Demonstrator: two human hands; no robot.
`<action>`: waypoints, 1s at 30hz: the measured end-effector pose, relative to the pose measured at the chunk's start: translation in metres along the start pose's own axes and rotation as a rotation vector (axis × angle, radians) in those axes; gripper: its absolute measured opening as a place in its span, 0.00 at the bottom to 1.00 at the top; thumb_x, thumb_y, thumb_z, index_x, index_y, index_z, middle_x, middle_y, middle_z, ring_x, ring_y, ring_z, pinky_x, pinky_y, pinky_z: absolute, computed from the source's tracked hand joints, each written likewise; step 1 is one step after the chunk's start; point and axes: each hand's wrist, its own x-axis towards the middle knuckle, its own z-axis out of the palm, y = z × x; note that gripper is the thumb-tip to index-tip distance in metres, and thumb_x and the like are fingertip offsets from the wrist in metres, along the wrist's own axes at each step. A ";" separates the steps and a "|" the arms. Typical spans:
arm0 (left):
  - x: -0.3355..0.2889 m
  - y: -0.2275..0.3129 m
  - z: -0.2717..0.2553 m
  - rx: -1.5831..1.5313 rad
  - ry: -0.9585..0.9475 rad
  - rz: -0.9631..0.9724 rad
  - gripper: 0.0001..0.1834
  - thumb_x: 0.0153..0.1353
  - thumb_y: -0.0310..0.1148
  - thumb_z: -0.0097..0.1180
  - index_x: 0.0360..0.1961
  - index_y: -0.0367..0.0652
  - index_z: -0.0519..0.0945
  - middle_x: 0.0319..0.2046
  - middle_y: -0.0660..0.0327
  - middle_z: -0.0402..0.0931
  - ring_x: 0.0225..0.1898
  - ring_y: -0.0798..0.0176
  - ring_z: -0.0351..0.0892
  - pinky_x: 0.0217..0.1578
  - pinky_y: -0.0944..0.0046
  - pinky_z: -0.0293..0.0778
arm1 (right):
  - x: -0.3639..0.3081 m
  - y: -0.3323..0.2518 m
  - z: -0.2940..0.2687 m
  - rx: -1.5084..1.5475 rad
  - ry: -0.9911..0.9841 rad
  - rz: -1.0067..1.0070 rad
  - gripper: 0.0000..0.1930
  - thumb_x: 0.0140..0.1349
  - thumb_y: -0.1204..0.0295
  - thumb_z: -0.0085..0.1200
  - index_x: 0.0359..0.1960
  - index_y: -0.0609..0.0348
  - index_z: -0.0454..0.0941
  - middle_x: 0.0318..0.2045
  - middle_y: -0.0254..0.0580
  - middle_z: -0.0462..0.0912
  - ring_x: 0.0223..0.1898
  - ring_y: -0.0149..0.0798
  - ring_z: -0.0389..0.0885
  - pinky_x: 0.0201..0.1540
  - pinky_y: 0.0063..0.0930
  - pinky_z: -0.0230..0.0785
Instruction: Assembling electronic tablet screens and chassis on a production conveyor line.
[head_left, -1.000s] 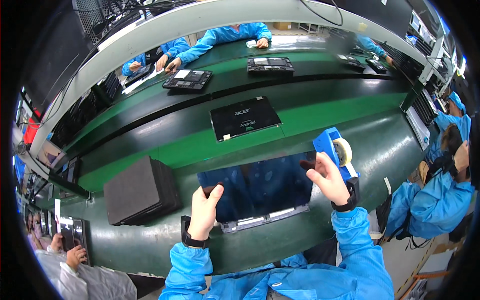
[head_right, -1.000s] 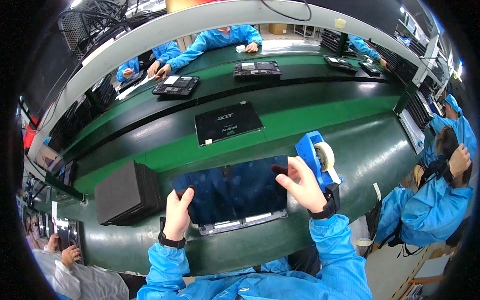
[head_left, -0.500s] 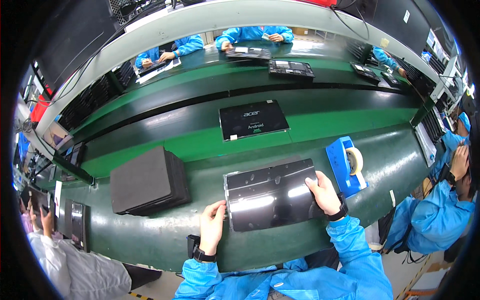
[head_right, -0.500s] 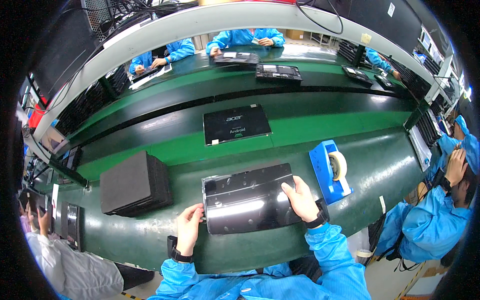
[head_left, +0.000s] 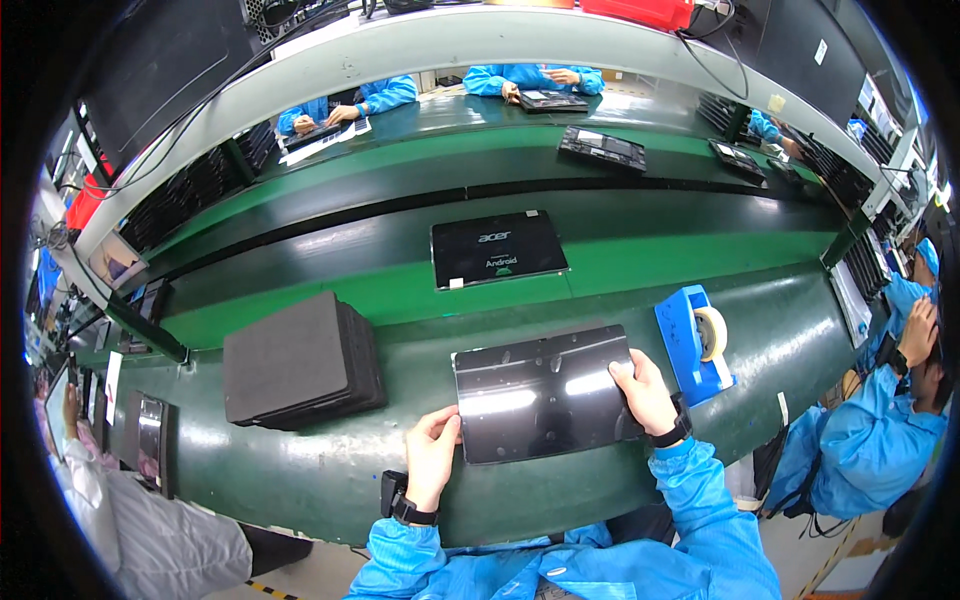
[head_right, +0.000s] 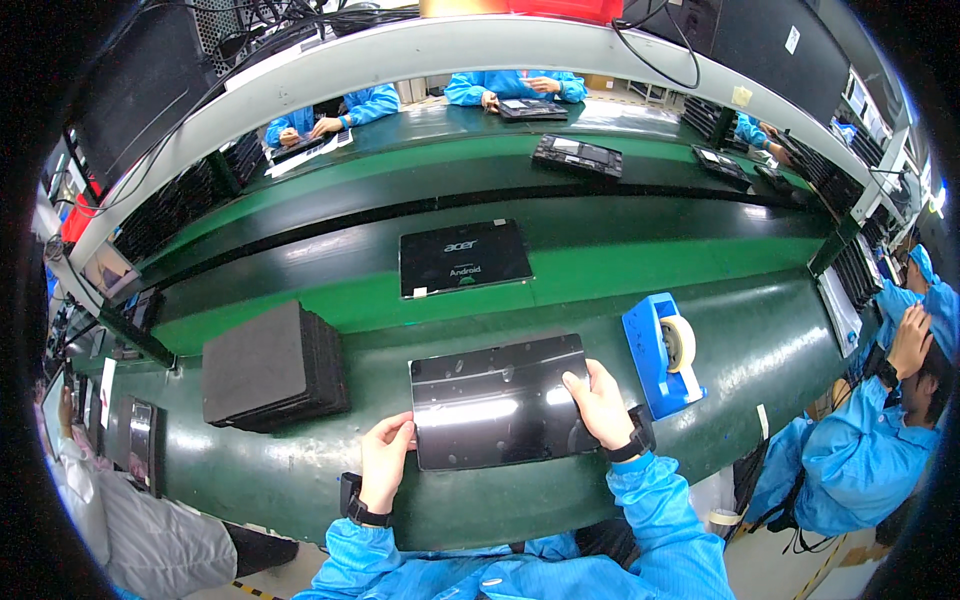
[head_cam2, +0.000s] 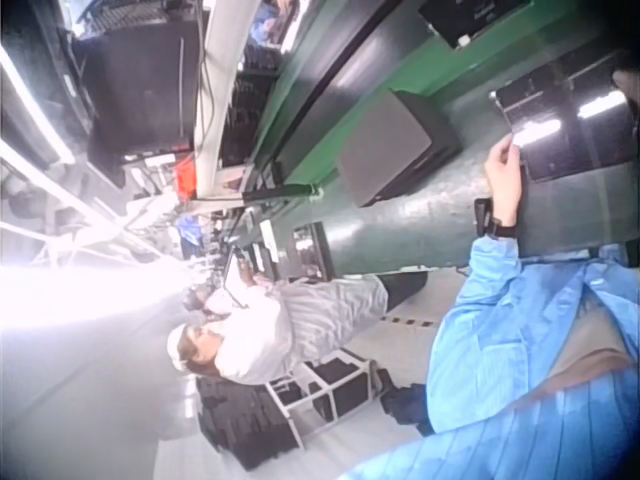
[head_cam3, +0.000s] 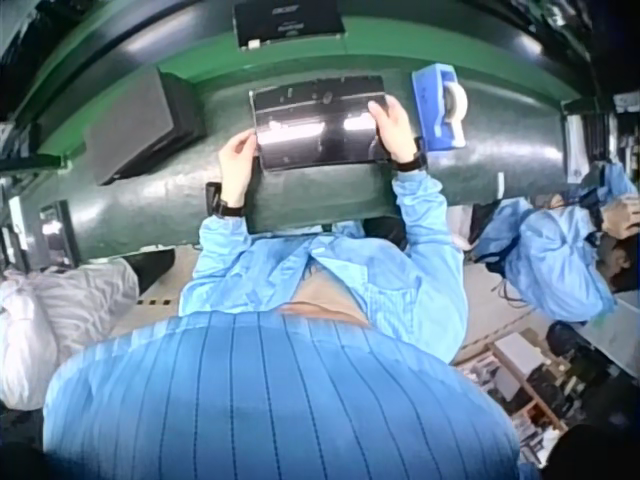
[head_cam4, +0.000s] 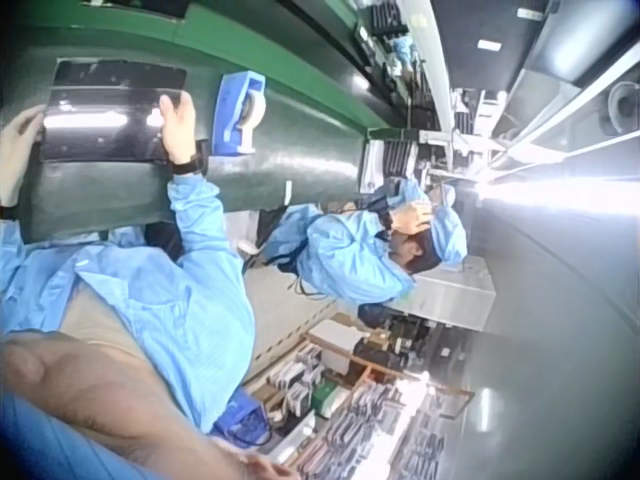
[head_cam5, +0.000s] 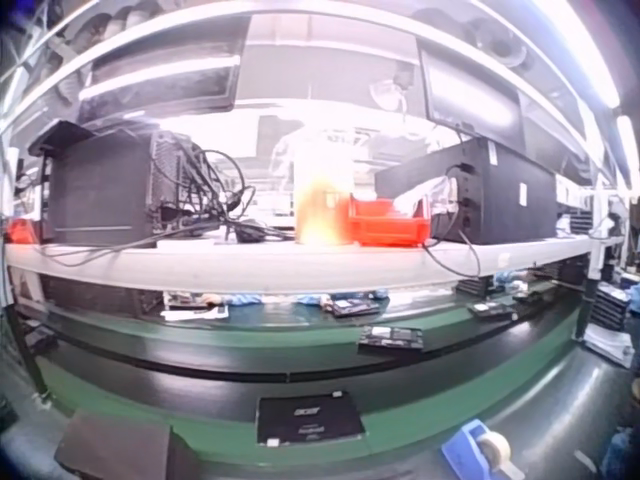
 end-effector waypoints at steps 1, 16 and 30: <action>0.000 -0.001 0.000 -0.004 -0.005 0.004 0.12 0.62 0.26 0.55 0.46 0.32 0.78 0.35 0.56 0.81 0.32 0.68 0.79 0.34 0.69 0.77 | -0.001 0.002 -0.001 -0.043 0.008 -0.015 0.14 0.64 0.75 0.50 0.50 0.68 0.69 0.43 0.40 0.78 0.44 0.29 0.74 0.48 0.23 0.67; 0.002 -0.007 0.004 -0.020 0.016 0.025 0.13 0.58 0.23 0.58 0.45 0.30 0.77 0.32 0.56 0.80 0.31 0.70 0.78 0.34 0.71 0.75 | -0.007 -0.005 0.005 -0.311 0.101 -0.066 0.17 0.61 0.74 0.55 0.50 0.69 0.70 0.42 0.45 0.80 0.45 0.32 0.76 0.50 0.26 0.67; 0.006 -0.004 -0.002 -0.002 -0.005 -0.110 0.11 0.59 0.30 0.61 0.39 0.34 0.77 0.25 0.62 0.78 0.26 0.71 0.76 0.30 0.72 0.74 | -0.019 -0.007 0.007 -0.891 0.430 0.065 0.25 0.50 0.54 0.65 0.35 0.64 0.71 0.29 0.49 0.75 0.31 0.48 0.77 0.34 0.39 0.70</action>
